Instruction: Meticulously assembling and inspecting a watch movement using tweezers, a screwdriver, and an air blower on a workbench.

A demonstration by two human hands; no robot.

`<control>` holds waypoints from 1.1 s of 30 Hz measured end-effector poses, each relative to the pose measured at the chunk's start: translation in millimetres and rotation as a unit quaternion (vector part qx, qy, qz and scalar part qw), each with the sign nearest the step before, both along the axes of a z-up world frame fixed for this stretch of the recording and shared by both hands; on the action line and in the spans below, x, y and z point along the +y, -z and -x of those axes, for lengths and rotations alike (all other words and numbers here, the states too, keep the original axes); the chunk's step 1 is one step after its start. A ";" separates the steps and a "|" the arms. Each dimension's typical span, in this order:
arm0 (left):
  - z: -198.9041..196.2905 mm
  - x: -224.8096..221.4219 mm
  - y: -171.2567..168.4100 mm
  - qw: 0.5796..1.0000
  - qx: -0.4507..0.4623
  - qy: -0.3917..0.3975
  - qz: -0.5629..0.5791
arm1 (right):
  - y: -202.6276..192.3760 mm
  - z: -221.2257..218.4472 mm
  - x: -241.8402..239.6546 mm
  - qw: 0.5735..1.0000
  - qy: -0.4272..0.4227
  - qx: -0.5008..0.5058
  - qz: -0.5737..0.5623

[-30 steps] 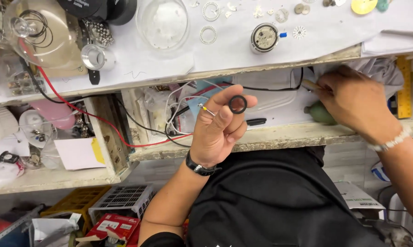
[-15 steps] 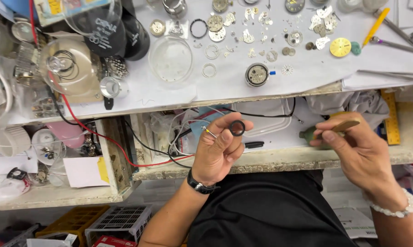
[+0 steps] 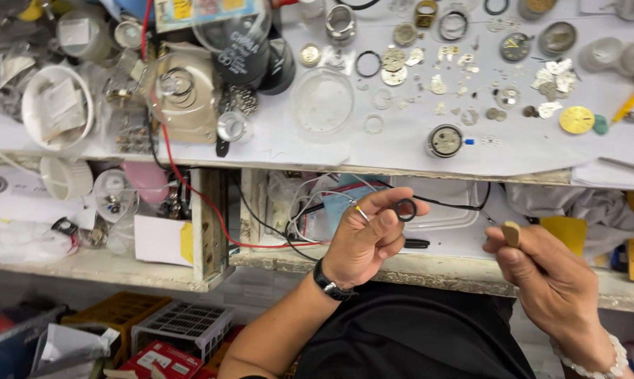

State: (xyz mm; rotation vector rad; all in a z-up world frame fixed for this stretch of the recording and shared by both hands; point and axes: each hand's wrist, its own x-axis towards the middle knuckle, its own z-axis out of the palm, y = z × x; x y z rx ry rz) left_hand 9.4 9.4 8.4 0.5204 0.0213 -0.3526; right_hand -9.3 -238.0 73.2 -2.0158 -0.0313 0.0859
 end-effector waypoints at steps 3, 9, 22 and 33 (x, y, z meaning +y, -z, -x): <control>-1.7 2.0 -2.2 1.000 -0.014 0.003 -0.005 | 16.3 9.1 -6.1 0.999 0.013 -0.031 0.009; 3.4 0.1 -1.7 1.000 -0.023 0.006 0.014 | 6.0 11.0 -3.9 0.988 -0.051 -0.117 0.086; 5.3 -3.6 0.9 0.998 -0.046 0.021 0.037 | 167.9 27.2 -119.0 0.988 -0.018 0.038 -0.146; 2.3 -1.3 -10.9 0.998 -0.059 0.029 0.008 | 163.0 15.6 -103.9 0.996 0.016 -0.005 -0.090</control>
